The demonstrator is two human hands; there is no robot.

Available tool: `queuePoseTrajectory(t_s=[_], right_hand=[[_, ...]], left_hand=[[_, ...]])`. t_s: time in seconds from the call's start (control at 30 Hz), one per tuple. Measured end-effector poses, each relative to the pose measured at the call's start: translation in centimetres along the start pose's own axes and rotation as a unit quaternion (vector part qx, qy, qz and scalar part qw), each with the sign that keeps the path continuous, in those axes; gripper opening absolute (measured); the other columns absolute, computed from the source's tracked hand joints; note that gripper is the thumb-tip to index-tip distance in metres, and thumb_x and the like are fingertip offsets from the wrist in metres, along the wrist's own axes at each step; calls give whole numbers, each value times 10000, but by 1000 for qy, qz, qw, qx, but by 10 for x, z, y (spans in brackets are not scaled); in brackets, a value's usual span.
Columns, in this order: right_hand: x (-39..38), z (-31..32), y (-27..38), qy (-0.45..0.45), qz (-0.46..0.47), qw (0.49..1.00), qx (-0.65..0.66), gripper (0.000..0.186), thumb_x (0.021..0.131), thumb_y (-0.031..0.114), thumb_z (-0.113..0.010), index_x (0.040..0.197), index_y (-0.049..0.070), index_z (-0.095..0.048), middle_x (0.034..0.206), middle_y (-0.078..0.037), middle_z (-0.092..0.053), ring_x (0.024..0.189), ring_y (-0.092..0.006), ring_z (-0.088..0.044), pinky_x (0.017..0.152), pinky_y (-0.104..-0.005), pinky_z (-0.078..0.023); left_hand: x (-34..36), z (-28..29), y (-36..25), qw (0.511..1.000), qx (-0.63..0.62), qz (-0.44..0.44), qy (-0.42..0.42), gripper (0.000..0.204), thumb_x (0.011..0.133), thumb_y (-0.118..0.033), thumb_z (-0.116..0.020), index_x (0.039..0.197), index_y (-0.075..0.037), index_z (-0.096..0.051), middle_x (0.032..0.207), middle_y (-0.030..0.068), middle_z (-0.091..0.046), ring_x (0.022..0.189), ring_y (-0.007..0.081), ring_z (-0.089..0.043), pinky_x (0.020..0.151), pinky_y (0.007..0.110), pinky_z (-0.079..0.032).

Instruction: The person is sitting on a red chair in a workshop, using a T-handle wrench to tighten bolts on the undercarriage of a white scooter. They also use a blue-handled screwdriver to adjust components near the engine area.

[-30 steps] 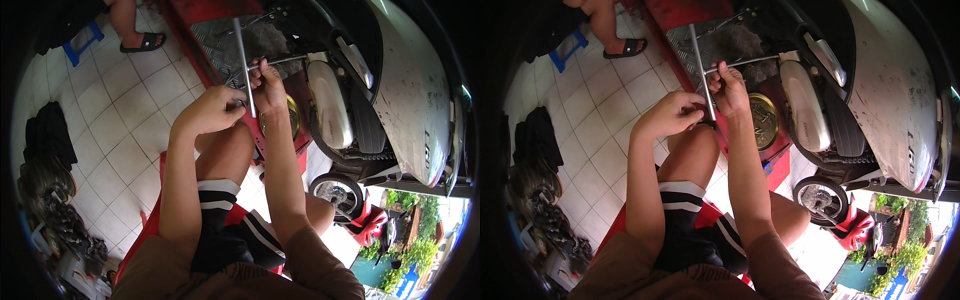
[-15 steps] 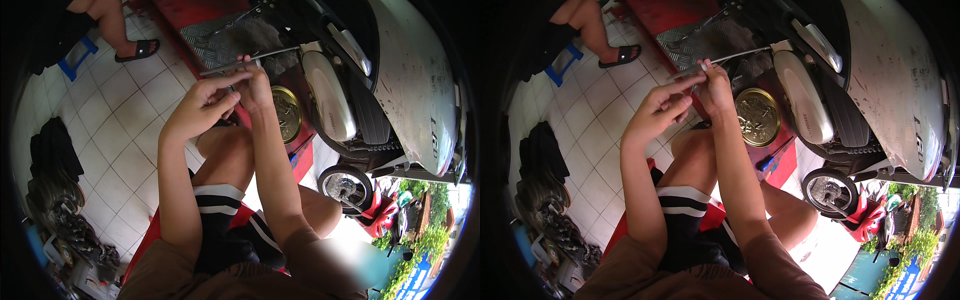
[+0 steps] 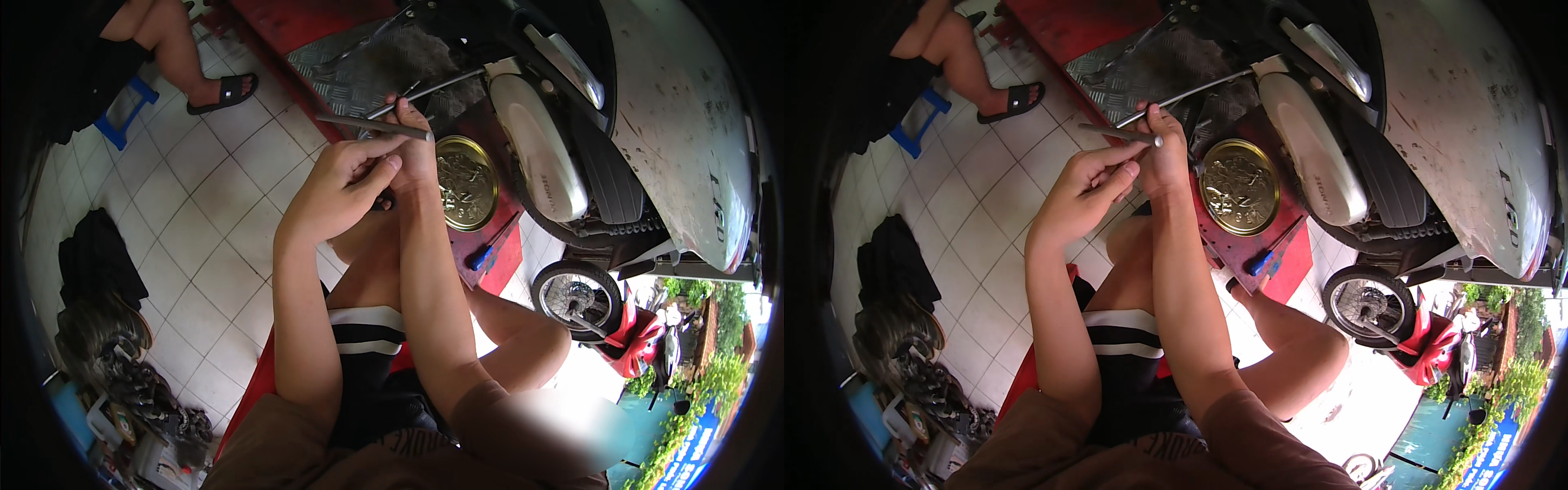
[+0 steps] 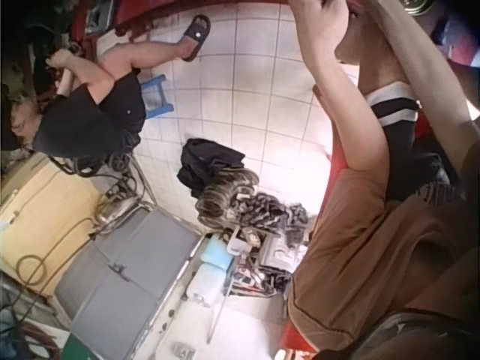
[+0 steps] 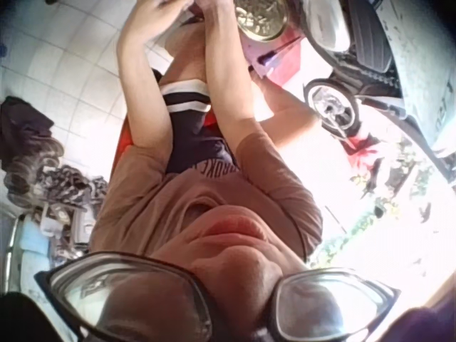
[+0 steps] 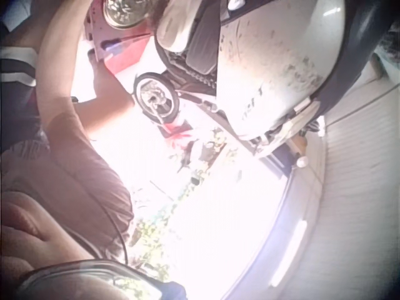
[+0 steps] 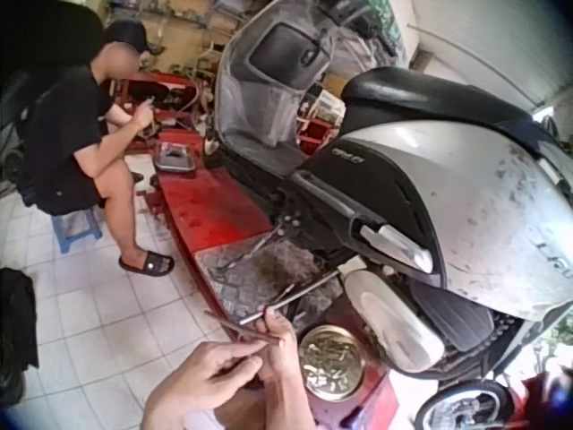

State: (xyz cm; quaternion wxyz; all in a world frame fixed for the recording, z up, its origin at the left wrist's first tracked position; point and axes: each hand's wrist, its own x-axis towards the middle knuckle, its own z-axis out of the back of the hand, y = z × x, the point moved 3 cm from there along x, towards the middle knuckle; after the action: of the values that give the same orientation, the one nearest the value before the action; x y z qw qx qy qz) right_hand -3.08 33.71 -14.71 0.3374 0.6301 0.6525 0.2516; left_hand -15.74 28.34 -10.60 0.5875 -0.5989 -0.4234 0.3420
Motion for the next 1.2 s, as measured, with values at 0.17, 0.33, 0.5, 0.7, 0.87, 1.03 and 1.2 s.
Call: queuePoseTrajectory(t_s=[0.17, 0.33, 0.5, 0.7, 0.87, 1.03, 1.2], right_hand=[[-3, -4, 2, 38, 22, 998, 43, 186, 985, 194, -438, 948, 30, -519, 676, 12, -398, 669, -114, -402, 661, -274, -377], [-1, -6, 4, 30, 41, 997, 54, 175, 981, 196, -453, 973, 32, -514, 675, 15, -393, 664, -123, -387, 718, -282, -387], [-1, -4, 3, 24, 17, 997, 69, 145, 973, 187, -472, 988, 48, -509, 667, 16, -389, 672, -125, -380, 746, -288, -374], [3, 0, 2, 79, 25, 991, 107, 141, 956, 184, -503, 993, 50, -523, 661, 17, -396, 669, -125, -376, 734, -283, -376], [-2, -8, 4, 22, 25, 995, 99, 126, 965, 165, -478, 980, 44, -511, 658, 12, -378, 647, -125, -341, 693, -278, -345], [8, 5, 0, 100, 48, 987, 112, 142, 953, 182, -501, 1033, 67, -528, 671, 22, -407, 700, -128, -405, 759, -306, -384], [5, -1, 1, 55, 46, 989, 128, 123, 960, 163, -481, 1007, 54, -512, 666, 19, -388, 677, -119, -365, 718, -283, -348]], left_hand=[[6, 0, 9, 992, -21, -5, -125, 598, 922, -174, -551, 1453, -75, -294, 693, 23, -553, 606, 103, -492, 611, 254, -434], [-3, 2, 9, 985, 50, 153, -66, 446, 949, -297, -526, 1281, -2, -485, 593, -29, -432, 569, 86, -424, 549, 255, -363], [-8, -6, -14, 995, -63, 37, -70, 482, 970, -318, -506, 1353, -31, -449, 604, -63, -372, 552, 45, -346, 507, 201, -263], [-8, 8, -5, 985, 45, 142, -92, 477, 970, -219, -512, 1390, -26, -397, 575, -39, -370, 578, 69, -379, 538, 231, -332], [-10, -3, -28, 988, -142, 15, -64, 516, 965, -235, -526, 1415, -40, -366, 603, -58, -384, 565, 70, -368, 535, 233, -334], [-7, 8, -1, 985, -21, 127, -114, 506, 972, -227, -519, 1421, -54, -362, 625, -48, -397, 584, 65, -372, 538, 223, -340], [-10, 5, -25, 991, -104, 74, -34, 461, 962, -282, -533, 1326, -4, -478, 611, -42, -403, 579, 61, -391, 544, 223, -360]])
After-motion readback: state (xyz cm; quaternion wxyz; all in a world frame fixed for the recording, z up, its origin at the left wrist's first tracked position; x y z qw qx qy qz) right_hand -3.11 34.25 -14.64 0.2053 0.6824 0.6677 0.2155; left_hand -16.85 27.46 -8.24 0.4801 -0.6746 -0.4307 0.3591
